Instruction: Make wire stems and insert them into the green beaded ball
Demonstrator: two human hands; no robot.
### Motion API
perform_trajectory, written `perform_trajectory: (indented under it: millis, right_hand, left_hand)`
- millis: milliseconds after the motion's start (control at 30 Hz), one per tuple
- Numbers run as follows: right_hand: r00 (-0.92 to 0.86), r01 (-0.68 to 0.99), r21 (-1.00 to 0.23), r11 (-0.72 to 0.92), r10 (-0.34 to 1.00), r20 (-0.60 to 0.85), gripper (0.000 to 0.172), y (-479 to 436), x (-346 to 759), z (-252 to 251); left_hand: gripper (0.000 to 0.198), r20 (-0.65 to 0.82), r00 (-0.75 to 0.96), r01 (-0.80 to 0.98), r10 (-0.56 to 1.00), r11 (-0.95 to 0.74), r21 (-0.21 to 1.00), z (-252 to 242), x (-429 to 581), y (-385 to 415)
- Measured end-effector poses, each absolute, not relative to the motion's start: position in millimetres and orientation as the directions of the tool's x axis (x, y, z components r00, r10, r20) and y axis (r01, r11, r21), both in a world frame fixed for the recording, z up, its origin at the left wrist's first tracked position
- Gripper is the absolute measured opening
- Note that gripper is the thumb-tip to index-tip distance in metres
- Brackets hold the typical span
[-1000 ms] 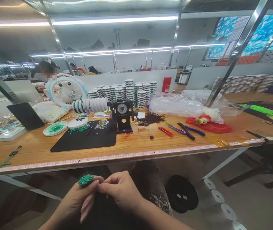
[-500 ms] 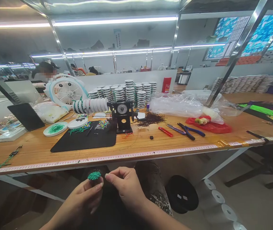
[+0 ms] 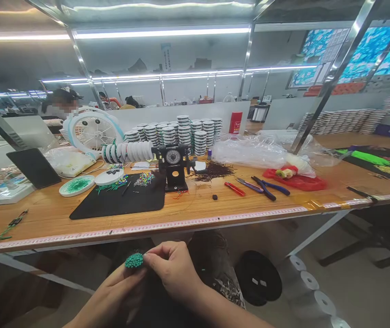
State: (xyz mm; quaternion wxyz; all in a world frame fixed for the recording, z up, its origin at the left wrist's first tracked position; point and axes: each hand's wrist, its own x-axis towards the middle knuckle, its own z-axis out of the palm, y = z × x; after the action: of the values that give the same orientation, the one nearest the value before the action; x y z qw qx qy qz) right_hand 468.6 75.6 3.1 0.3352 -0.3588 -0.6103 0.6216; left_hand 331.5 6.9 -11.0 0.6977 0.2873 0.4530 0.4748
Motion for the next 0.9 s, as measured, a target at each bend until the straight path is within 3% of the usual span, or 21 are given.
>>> perform_trajectory:
  millis: [300,433,533,667,900]
  right_hand:
    - [-0.460,0.144,-0.985,0.090,0.888,0.014,0.020,69,469,-1]
    - [-0.460,0.101,-0.992,0.080,0.888,0.025,0.022,71,471,-2]
    - [-0.466,-0.040,-0.999,-0.021,0.885,0.000,0.024,73,473,-4]
    - [-0.554,-0.238,-0.925,-0.297,0.823,-0.122,0.025,74,472,-8]
    - [-0.671,-0.275,-0.819,-0.503,0.711,-0.212,0.026,68,468,-6]
  left_hand:
    - [0.033,-0.230,-0.083,-0.211,0.970,0.209,0.955,-6,338,9]
    - [0.029,-0.230,-0.051,-0.251,0.972,0.210,0.945,-6,335,9]
    - [0.026,-0.227,0.011,-0.352,0.974,0.216,0.911,-6,332,11]
    - [0.025,-0.182,0.014,-0.453,0.983,0.169,0.875,0,331,14]
    - [0.025,-0.244,-0.019,-0.594,0.970,0.185,0.783,6,333,12]
